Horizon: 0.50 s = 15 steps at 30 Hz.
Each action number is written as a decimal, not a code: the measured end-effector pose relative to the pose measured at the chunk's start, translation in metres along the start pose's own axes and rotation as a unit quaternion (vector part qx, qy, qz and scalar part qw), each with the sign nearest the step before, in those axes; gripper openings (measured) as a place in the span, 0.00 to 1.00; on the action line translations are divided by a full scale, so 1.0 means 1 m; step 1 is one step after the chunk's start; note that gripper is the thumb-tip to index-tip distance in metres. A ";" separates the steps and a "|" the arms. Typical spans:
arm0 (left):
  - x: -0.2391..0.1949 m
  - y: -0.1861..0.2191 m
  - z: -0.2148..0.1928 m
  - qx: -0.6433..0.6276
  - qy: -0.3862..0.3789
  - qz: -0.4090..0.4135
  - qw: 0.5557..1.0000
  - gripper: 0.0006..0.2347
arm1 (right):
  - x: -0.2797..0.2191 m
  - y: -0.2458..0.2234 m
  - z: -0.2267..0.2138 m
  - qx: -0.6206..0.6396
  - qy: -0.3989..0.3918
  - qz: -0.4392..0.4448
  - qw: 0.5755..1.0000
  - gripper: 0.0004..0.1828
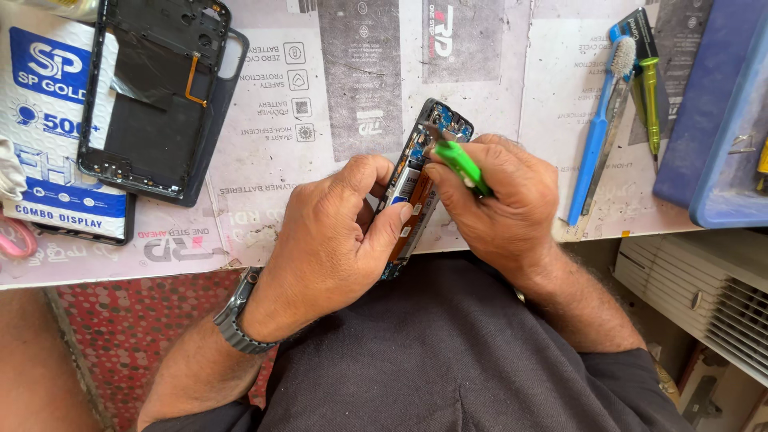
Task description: The person uses a green utility knife to pry and separate the display assembly from the smartphone chassis. They work along the edges of the device, carefully lifting the screen while holding the phone body steady. The phone remains partially disassembled with internal components visible.
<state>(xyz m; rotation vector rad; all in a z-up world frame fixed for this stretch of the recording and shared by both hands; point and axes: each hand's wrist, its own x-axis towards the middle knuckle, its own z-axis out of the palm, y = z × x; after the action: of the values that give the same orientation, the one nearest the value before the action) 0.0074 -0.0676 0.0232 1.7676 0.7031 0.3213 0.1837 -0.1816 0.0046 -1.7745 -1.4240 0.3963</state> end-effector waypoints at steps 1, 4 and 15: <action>-0.001 0.000 0.001 0.005 0.005 0.008 1.000 0.10 | -0.001 -0.001 0.000 -0.008 -0.004 0.002 1.000 0.09; -0.006 0.001 0.005 0.026 0.023 0.032 0.999 0.10 | -0.003 -0.004 0.002 -0.014 0.005 -0.016 1.000 0.09; -0.019 -0.001 0.015 0.062 0.049 0.099 0.992 0.12 | -0.013 -0.008 0.007 -0.061 0.023 -0.075 0.995 0.06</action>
<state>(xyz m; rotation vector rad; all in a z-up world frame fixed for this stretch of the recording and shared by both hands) 0.0010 -0.0907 0.0200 1.9557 0.6285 0.5117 0.1697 -0.1909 0.0031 -1.7471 -1.5666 0.1920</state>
